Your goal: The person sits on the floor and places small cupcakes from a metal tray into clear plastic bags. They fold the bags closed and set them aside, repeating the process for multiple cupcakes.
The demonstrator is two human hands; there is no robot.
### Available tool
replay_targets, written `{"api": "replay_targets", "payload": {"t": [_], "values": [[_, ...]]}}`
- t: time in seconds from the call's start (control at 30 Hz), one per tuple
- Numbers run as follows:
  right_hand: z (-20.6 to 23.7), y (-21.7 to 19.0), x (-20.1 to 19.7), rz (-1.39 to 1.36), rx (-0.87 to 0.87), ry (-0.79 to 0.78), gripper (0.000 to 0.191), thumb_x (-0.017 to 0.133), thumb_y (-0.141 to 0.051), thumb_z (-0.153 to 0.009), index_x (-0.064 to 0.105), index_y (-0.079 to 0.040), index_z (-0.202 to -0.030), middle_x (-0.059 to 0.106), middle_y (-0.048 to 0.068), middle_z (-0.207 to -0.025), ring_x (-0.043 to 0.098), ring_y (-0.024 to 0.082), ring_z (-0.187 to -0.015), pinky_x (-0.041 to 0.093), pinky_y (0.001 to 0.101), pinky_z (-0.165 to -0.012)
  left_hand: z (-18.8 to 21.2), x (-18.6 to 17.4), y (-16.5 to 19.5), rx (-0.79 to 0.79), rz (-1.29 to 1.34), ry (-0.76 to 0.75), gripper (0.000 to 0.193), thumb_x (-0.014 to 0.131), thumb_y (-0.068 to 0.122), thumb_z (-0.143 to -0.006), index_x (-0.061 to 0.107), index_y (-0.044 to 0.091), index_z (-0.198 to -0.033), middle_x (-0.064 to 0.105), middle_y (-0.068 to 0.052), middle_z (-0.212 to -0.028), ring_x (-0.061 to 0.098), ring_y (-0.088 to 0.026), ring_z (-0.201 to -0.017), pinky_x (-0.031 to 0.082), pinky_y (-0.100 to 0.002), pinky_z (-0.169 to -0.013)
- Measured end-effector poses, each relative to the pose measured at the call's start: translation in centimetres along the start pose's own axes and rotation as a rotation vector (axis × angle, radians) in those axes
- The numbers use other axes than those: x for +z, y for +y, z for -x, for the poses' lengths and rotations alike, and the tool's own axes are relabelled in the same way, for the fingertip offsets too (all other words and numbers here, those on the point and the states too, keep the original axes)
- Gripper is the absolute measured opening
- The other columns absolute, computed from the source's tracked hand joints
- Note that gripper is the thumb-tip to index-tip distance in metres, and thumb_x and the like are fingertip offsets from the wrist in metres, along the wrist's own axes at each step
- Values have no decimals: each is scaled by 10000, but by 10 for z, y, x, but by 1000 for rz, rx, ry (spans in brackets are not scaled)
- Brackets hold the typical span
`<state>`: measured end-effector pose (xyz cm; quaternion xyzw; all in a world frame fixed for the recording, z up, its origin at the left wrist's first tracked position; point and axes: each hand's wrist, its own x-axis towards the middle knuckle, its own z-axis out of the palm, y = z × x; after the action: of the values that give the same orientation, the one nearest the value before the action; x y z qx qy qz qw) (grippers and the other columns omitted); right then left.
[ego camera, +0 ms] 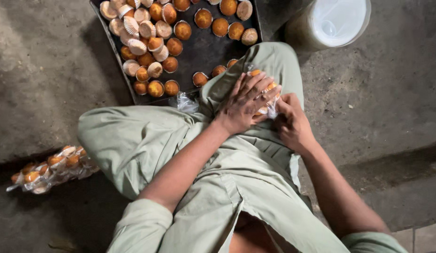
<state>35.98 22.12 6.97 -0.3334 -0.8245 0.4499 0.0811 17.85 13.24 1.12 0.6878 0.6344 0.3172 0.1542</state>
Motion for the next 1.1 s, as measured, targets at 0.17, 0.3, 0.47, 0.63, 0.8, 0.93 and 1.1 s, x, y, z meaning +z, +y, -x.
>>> {"api": "replay_targets", "payload": {"t": [0.17,0.3,0.47,0.63,0.8,0.93,1.1], "values": [[-12,-13,-11,-88,-23,-272,510,506,170,-751,694,-66,-1163,541,103,-1151,534,251,-1109,426,324,-993,3,-16,5,-42,123,49,773,778,384,-864,444,207,-1538,413,-84,-1568,313,-314,-1513,180,-651,-1237],[-15,-18,-13,-613,207,-421,364,560,115,-826,686,-19,-1140,573,62,-1176,557,166,-1104,445,292,-959,22,-43,23,-144,10,125,404,742,204,-853,700,289,-1246,526,-63,-1541,418,-288,-1528,211,-614,-1294],[-21,-35,9,-934,387,-402,323,562,132,-887,671,75,-1186,679,142,-1162,594,181,-993,451,323,-850,64,-87,28,-99,208,309,422,733,238,-929,711,259,-1350,576,-34,-1490,443,-346,-1459,323,-530,-1255],[-41,-70,62,-1013,340,-592,310,527,90,-907,654,52,-1187,672,125,-1231,638,209,-1155,492,333,-984,114,-116,14,-197,186,462,409,793,338,-879,711,260,-1272,633,-6,-1387,485,-327,-1411,341,-510,-1226],[-39,-78,102,-829,345,-691,327,550,78,-914,643,47,-1226,672,121,-1239,633,214,-1169,495,362,-1029,152,-113,4,-217,354,498,404,829,238,-876,710,220,-1262,658,52,-1349,524,-294,-1429,382,-432,-1210],[-34,-78,107,-670,347,-679,320,578,53,-947,628,61,-1262,665,127,-1259,618,214,-1197,478,371,-1062,159,-118,6,-264,467,484,422,810,107,-842,704,160,-1248,659,-7,-1350,526,-296,-1434,340,-486,-1261],[-34,-104,89,-1077,397,-749,412,558,16,-952,584,60,-1361,648,135,-1327,599,232,-1265,443,389,-1111,151,-144,22,-269,455,348,438,793,94,-862,680,120,-1285,637,-65,-1335,481,-341,-1433,222,-551,-1255]]}}
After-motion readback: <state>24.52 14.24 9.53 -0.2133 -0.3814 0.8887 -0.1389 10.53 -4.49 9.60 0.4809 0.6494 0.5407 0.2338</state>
